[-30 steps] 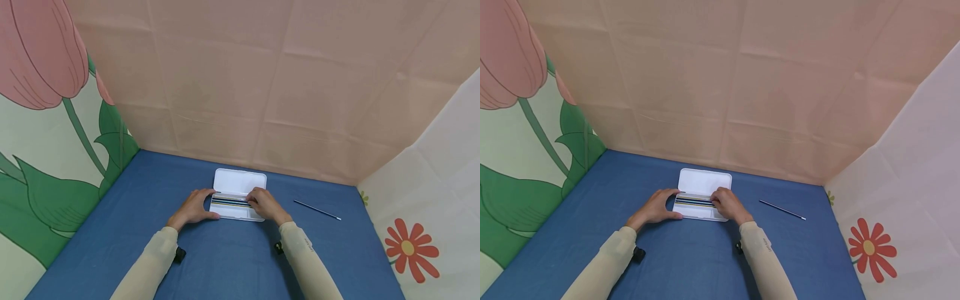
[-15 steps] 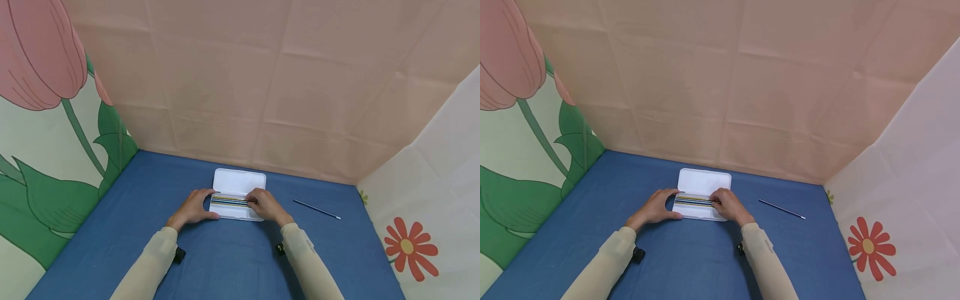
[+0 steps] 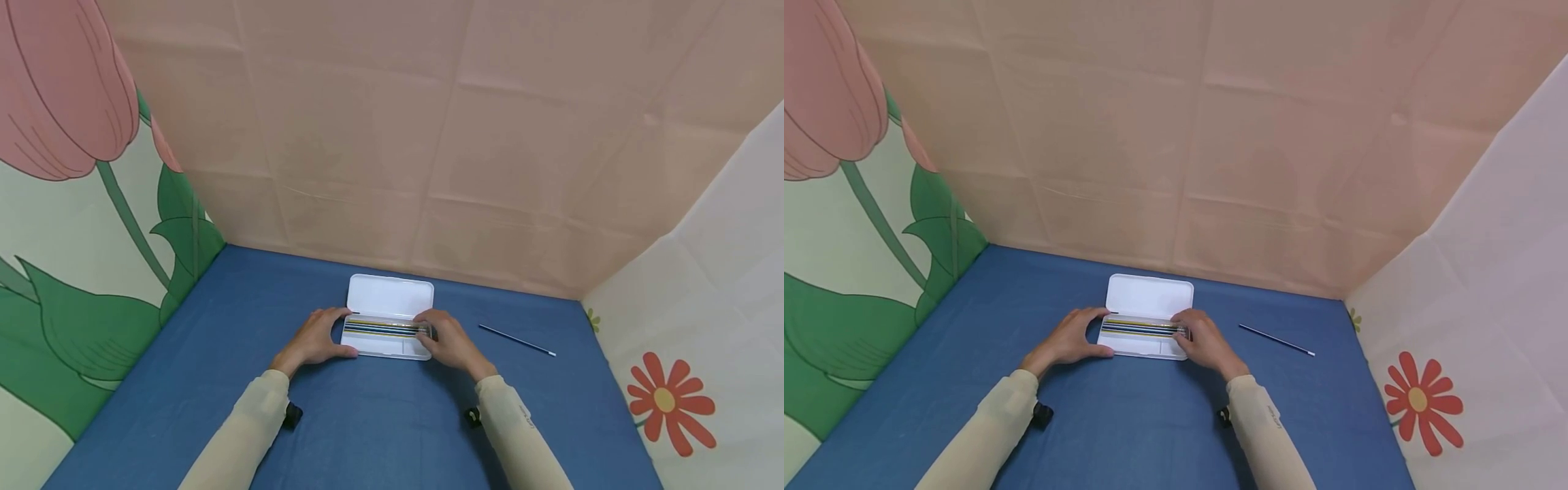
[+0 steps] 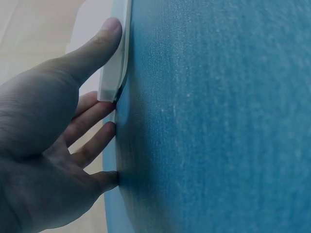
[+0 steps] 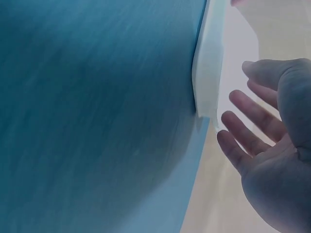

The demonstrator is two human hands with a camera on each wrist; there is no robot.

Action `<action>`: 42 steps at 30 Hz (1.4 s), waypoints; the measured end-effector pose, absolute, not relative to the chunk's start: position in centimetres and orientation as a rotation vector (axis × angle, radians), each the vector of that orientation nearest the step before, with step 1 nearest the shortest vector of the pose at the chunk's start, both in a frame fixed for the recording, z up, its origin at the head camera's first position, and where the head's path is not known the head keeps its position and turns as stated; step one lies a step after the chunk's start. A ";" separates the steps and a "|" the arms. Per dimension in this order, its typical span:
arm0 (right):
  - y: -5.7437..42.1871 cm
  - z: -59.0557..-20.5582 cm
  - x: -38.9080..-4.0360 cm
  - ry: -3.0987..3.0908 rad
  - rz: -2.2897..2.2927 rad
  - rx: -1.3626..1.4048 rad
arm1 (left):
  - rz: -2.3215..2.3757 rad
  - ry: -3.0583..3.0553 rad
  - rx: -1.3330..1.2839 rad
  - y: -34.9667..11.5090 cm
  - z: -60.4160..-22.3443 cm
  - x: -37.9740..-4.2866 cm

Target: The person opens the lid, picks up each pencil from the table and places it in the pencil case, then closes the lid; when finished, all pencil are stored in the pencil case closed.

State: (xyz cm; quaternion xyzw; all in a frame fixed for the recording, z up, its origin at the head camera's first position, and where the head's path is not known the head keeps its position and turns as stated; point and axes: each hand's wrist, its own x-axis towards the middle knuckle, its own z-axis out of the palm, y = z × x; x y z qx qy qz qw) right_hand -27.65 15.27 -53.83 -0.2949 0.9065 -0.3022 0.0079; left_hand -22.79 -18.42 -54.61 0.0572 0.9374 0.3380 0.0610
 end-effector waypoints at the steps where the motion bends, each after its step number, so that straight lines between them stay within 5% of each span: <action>1: 15.6 -53.8 -27.6 2.844 -0.947 -0.918 | 1.023 2.836 0.172 -18.4 -54.6 -22.8; 42: 37.5 -54.9 -25.5 3.105 -0.735 -0.444 | 1.040 2.829 0.156 -18.2 -54.6 -22.7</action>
